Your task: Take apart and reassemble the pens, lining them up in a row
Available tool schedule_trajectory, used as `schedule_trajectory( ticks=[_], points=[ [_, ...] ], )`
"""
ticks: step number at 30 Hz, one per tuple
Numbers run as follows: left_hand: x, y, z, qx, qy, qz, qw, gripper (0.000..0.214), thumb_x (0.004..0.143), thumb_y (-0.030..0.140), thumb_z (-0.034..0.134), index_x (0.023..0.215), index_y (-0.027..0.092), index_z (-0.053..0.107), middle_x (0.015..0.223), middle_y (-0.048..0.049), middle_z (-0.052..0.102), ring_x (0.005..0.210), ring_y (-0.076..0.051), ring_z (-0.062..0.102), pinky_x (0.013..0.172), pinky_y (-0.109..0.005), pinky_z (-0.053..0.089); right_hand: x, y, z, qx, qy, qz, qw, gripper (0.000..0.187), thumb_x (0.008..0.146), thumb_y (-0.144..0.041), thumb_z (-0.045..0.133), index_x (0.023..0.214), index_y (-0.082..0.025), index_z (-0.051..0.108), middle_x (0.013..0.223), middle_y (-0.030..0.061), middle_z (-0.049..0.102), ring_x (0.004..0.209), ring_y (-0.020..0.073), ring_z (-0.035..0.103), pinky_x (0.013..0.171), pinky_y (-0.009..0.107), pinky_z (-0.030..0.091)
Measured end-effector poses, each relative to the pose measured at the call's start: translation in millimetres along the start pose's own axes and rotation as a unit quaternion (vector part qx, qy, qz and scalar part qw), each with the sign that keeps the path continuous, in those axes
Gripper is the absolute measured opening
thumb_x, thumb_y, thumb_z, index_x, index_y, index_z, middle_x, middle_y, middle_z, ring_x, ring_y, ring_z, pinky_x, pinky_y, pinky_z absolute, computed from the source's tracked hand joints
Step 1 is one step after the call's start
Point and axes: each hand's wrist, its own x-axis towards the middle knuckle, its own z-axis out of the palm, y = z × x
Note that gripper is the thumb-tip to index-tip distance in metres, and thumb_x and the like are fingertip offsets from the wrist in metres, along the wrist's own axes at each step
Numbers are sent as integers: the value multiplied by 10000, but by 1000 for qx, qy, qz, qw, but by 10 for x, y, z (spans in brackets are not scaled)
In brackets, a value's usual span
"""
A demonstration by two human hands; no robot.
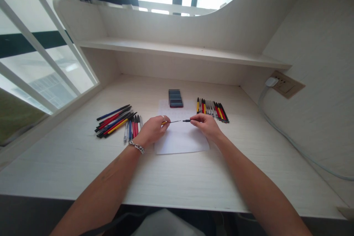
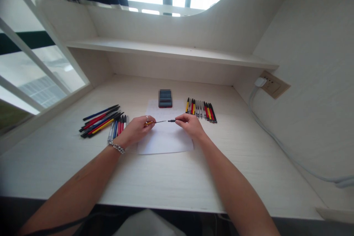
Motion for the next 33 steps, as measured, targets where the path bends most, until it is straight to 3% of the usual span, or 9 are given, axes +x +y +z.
schedule_trajectory(
  ticks=[6, 15, 21, 29, 33],
  points=[
    [14, -77, -32, -11, 8, -3, 1000, 241, 854, 317, 431, 935, 223, 637, 885, -38, 684, 820, -195, 604, 715, -279, 437, 45, 70, -1, -25, 16, 3, 1000, 208, 732, -306, 653, 898, -183, 681, 840, 46, 688, 758, 165, 614, 709, 294, 463],
    [16, -104, -27, -26, 28, -17, 999, 257, 859, 328, 425, 957, 226, 639, 908, -43, 689, 842, -198, 612, 751, -286, 443, 142, -79, 406, -216, -5, -74, 974, 140, 827, -286, 575, 892, -261, 697, 907, 17, 694, 852, 181, 588, 770, 300, 411],
    [7, -84, -10, -25, 26, -23, 999, 255, 854, 327, 435, 950, 226, 648, 896, -41, 691, 826, -194, 613, 724, -277, 442, 161, -72, 581, -312, 18, -64, 948, 130, 825, -303, 590, 871, -293, 711, 956, 38, 658, 902, 217, 529, 744, 318, 380],
    [4, -56, 1, -6, 21, -26, 999, 248, 858, 323, 434, 941, 230, 649, 893, -49, 686, 809, -195, 609, 708, -274, 443, 123, -91, 510, -223, 26, -125, 966, 222, 807, -250, 619, 1027, -245, 648, 1016, 47, 646, 930, 191, 546, 823, 313, 407],
    [-11, -5, 11, 8, 20, -17, 1000, 245, 860, 320, 437, 948, 233, 649, 910, -57, 673, 834, -195, 605, 750, -282, 445, 90, -159, 523, -200, 24, -168, 965, 167, 837, -248, 585, 988, -239, 657, 958, 42, 663, 896, 185, 559, 819, 310, 408]
  ],
)
